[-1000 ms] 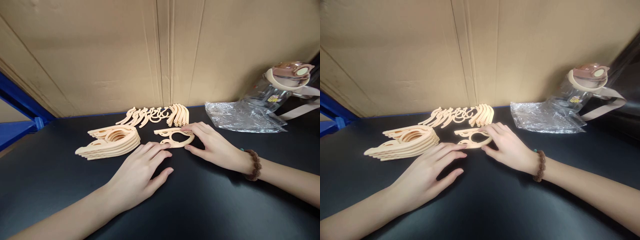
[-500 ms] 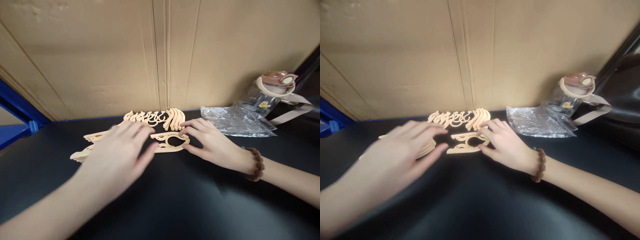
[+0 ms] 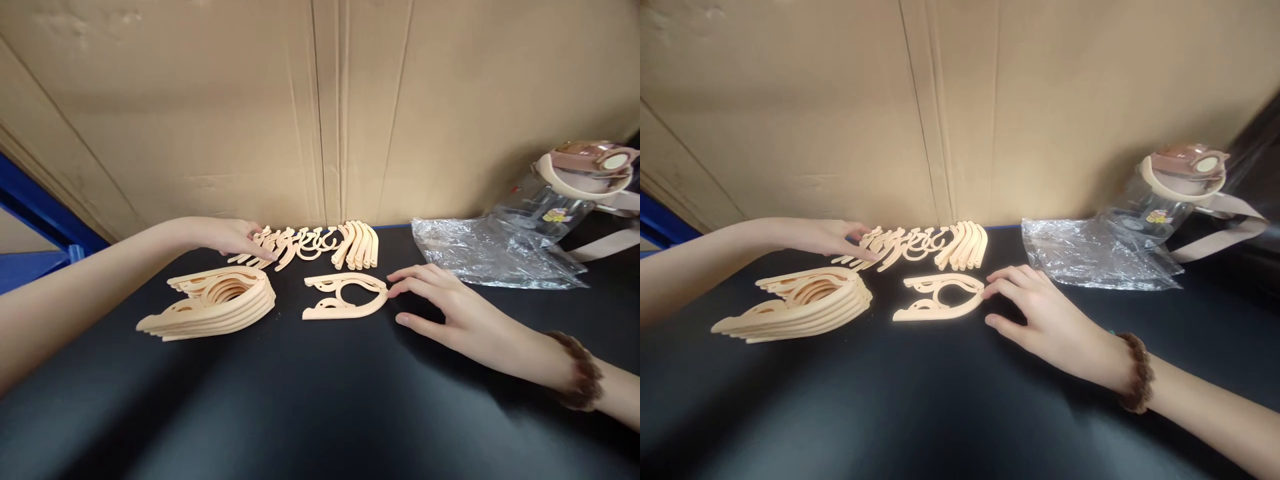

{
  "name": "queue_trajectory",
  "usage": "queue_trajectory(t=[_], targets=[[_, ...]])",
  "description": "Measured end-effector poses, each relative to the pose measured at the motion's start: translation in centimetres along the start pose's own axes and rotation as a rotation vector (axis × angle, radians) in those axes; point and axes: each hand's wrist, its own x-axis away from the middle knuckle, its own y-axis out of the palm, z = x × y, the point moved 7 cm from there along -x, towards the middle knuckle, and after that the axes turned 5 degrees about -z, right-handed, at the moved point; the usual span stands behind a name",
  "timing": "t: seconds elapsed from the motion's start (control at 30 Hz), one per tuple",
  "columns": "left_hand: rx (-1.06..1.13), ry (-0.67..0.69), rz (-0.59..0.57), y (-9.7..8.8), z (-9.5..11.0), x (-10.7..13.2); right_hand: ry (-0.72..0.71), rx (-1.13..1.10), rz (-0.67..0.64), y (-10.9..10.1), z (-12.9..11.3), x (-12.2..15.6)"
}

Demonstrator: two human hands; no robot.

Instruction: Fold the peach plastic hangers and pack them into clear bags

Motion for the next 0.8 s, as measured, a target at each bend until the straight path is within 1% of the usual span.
queue_trajectory(t=[0.07,0.1,0.23,0.37,0.5,0.8], targets=[[0.019,-0.038,-0.071,0.7,-0.5,-0.6,0.029,-0.062,-0.023,0.1,0.2,0.1],[0.027,-0.052,-0.085,1.0,-0.7,-0.9,0.039,-0.079,-0.034,0.2,0.2,0.1],[0.068,-0.065,-0.105,1.5,-1.4,-1.5,0.072,-0.103,-0.061,0.6,0.2,0.3],[0.135,-0.054,-0.108,1.6,-1.6,-1.6,0.077,-0.106,-0.065,0.8,0.3,0.4],[0.176,-0.069,-0.064,1.4,-1.8,-1.3,0.075,-0.098,-0.062,0.7,0.3,0.4],[0.153,-0.133,0.102,1.7,-2.2,-1.1,0.046,-0.097,-0.047,0.7,0.1,0.5]])
